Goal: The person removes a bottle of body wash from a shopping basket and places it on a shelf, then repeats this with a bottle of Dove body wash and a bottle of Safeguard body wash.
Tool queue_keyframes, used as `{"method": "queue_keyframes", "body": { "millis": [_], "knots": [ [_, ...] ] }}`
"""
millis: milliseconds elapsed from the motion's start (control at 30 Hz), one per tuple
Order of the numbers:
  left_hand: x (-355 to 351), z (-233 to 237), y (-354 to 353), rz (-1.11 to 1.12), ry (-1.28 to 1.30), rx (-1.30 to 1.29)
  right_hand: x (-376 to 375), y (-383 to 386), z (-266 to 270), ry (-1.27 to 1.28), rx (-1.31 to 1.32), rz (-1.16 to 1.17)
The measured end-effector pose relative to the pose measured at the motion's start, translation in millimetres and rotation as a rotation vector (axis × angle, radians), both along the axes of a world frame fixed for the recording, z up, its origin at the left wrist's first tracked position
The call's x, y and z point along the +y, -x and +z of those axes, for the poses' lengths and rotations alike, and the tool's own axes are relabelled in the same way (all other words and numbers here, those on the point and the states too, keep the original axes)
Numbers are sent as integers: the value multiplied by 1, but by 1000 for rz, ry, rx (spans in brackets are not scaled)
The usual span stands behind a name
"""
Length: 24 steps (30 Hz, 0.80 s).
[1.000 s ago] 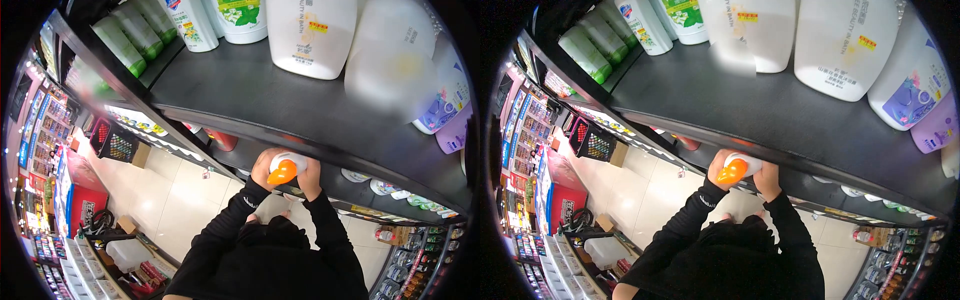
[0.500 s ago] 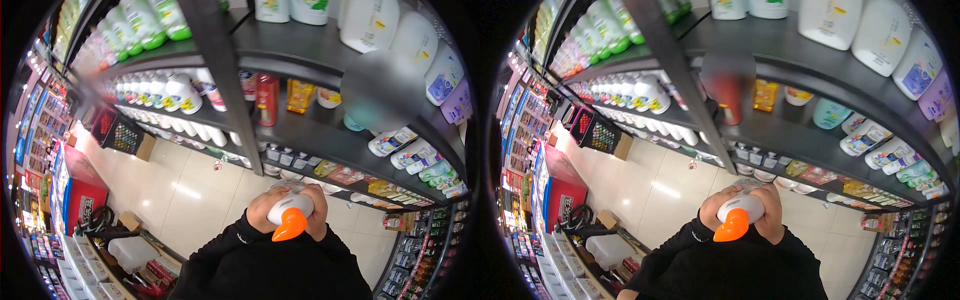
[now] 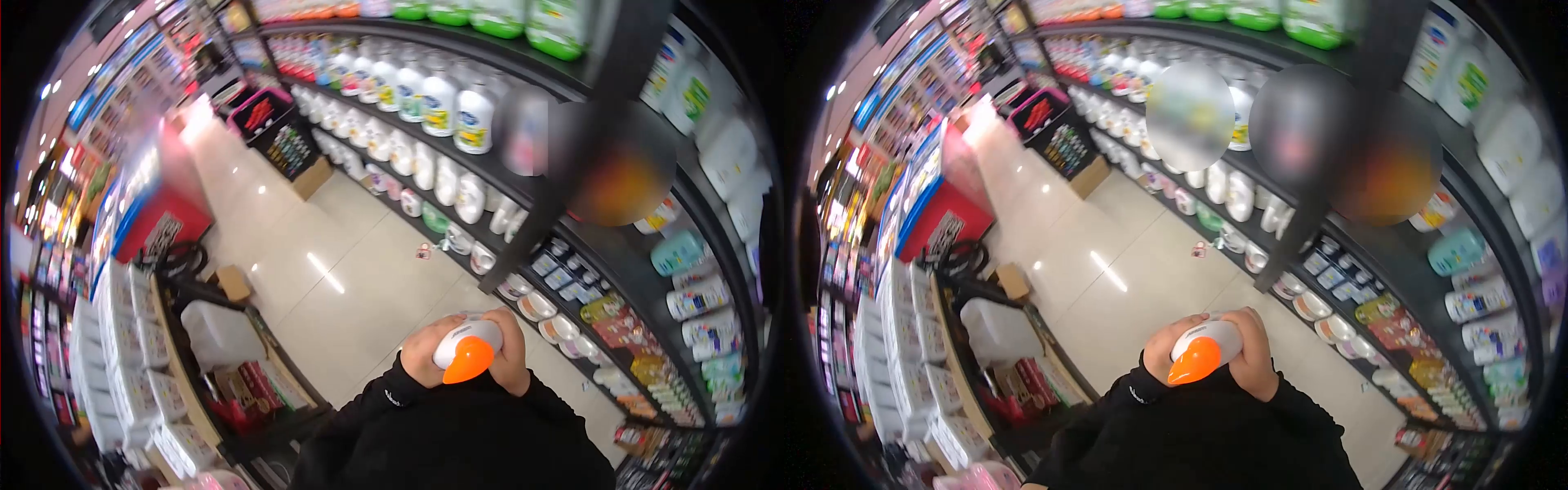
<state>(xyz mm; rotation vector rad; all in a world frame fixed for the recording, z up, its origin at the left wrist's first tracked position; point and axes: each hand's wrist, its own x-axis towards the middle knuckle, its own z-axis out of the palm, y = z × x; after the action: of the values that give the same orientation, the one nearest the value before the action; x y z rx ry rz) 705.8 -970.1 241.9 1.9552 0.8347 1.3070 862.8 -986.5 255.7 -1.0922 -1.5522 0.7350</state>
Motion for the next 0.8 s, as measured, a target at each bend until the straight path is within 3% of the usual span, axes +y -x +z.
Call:
{"method": "queue_keyframes", "body": {
  "millis": [300,567,667,800],
  "knots": [
    [22,-12,81,282,152,-40,76,79,-10,50,-119,316],
    [112,-26,173,250,426,-103,197,149,-11,175,-324,614],
    [150,-32,213,227,295,103,242,173,-2,236,-374,764],
    [187,-18,249,268,229,123,305,208,5,424,-333,1057]
  ]
}}
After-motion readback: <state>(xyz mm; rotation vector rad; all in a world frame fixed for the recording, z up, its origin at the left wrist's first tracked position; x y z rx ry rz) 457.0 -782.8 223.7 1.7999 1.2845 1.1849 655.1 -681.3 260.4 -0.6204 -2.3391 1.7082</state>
